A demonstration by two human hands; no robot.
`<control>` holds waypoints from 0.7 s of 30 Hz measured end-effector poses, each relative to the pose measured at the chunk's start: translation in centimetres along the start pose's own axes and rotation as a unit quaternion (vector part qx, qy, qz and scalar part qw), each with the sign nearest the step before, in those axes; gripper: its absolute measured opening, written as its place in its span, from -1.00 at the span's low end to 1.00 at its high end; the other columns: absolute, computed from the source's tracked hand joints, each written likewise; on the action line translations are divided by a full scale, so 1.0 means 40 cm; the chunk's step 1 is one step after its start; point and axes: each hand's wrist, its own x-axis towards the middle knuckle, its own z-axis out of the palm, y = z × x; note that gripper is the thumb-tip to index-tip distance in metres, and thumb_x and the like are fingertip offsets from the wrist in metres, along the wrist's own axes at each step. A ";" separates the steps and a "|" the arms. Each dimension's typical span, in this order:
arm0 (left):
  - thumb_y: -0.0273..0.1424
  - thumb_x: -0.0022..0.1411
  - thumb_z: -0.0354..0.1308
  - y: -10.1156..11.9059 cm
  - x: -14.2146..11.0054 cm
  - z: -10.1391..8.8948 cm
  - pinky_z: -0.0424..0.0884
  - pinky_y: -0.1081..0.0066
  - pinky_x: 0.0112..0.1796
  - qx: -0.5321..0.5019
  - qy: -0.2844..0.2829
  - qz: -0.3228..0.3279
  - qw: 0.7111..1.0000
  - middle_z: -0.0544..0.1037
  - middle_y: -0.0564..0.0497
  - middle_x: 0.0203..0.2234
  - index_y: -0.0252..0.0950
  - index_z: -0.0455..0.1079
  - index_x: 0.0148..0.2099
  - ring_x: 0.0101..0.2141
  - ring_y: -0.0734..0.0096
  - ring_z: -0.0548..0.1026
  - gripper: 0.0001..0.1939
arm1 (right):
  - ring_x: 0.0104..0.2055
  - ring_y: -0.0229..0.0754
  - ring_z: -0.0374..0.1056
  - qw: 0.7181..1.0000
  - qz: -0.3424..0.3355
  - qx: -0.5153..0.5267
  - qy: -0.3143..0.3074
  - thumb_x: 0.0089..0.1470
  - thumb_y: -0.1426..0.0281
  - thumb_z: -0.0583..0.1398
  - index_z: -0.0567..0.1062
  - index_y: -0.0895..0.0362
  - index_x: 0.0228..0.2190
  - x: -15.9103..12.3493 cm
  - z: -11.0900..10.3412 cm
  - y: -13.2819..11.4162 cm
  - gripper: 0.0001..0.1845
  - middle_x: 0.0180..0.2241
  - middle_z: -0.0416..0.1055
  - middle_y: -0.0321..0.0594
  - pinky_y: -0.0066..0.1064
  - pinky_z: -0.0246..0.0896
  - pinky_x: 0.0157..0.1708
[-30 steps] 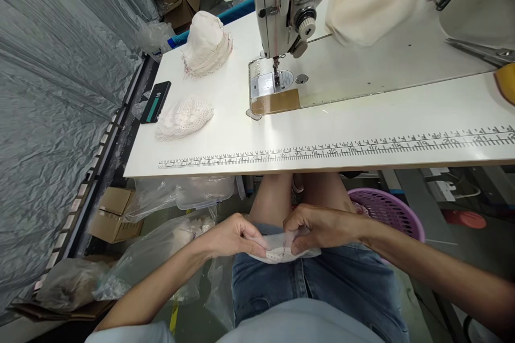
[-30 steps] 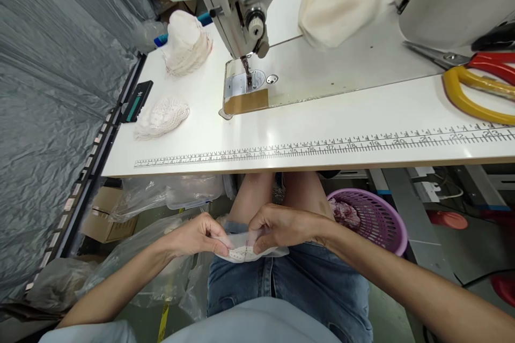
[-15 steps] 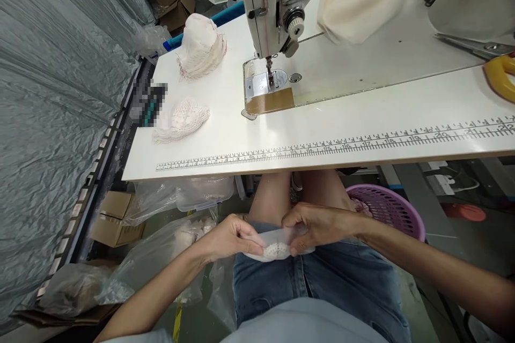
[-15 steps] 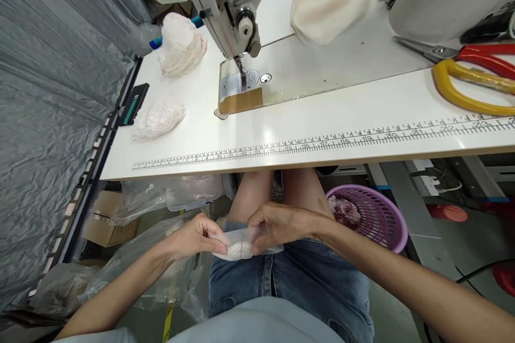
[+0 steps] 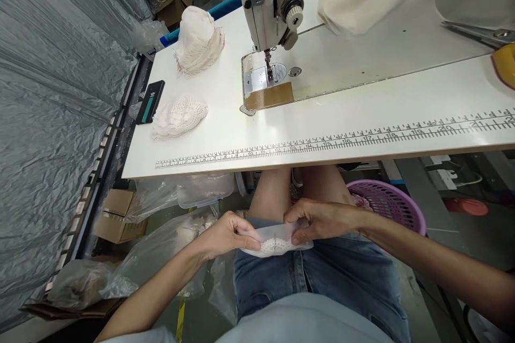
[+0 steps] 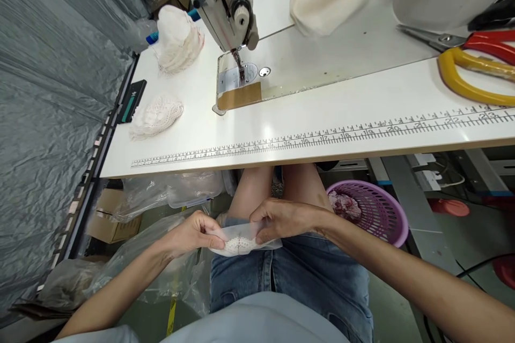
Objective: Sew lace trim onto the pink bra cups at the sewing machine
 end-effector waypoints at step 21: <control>-0.27 -0.21 0.42 -0.050 -0.023 -0.042 0.28 0.58 -0.48 -0.066 0.024 0.009 0.997 0.55 -0.01 -0.60 -0.34 0.57 -0.44 -0.57 0.57 0.39 -0.73 | -0.43 -0.29 0.27 0.993 0.013 0.105 0.048 -0.10 0.26 0.29 0.52 0.25 -0.39 -0.027 0.003 0.016 -0.71 -0.49 0.39 -0.28 -0.50 0.14 -0.41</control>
